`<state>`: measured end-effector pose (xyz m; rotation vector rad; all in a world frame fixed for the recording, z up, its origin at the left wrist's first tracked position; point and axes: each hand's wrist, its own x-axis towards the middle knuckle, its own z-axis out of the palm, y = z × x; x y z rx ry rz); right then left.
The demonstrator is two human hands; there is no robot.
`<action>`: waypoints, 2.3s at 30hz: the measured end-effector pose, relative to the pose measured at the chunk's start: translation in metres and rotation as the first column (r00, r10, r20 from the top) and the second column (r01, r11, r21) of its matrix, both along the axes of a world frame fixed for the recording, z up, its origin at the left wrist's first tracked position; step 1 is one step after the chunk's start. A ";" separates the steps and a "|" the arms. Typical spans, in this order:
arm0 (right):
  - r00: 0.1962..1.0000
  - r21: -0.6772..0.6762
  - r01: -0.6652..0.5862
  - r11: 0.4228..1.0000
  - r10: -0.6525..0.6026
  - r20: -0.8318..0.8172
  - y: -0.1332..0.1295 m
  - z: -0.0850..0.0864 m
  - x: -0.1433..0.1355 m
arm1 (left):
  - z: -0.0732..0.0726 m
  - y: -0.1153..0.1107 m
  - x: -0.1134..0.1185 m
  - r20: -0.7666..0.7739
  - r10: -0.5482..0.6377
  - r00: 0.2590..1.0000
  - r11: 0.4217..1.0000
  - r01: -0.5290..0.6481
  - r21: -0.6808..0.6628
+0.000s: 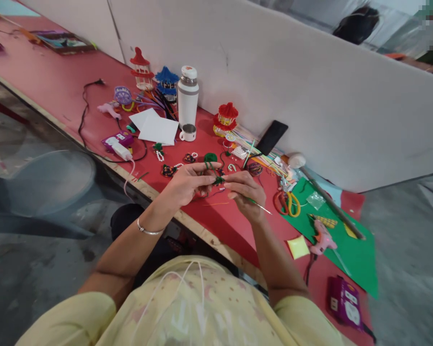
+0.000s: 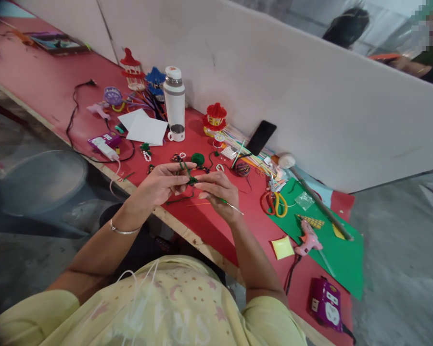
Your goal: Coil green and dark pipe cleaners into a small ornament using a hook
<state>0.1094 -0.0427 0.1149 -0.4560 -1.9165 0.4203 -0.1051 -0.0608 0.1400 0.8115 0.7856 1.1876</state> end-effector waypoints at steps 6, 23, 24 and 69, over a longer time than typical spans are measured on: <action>0.983 -0.120 -0.052 0.991 0.072 0.170 0.003 0.024 0.019 | 0.000 0.004 -0.004 -0.165 0.051 0.985 0.994 -0.035 0.103; 0.956 -0.500 -0.249 0.830 0.293 0.011 -0.002 0.030 0.038 | -0.001 0.007 -0.005 -0.186 -0.081 0.979 0.992 0.097 0.082; 0.958 -0.533 -0.262 0.804 0.282 -0.046 -0.002 0.025 0.036 | 0.000 0.006 -0.002 -0.165 -0.091 0.982 0.992 0.105 0.074; 0.987 -0.058 -0.150 0.987 0.152 0.044 0.011 0.018 0.015 | -0.001 0.004 -0.001 0.109 -0.063 0.992 0.995 0.071 -0.075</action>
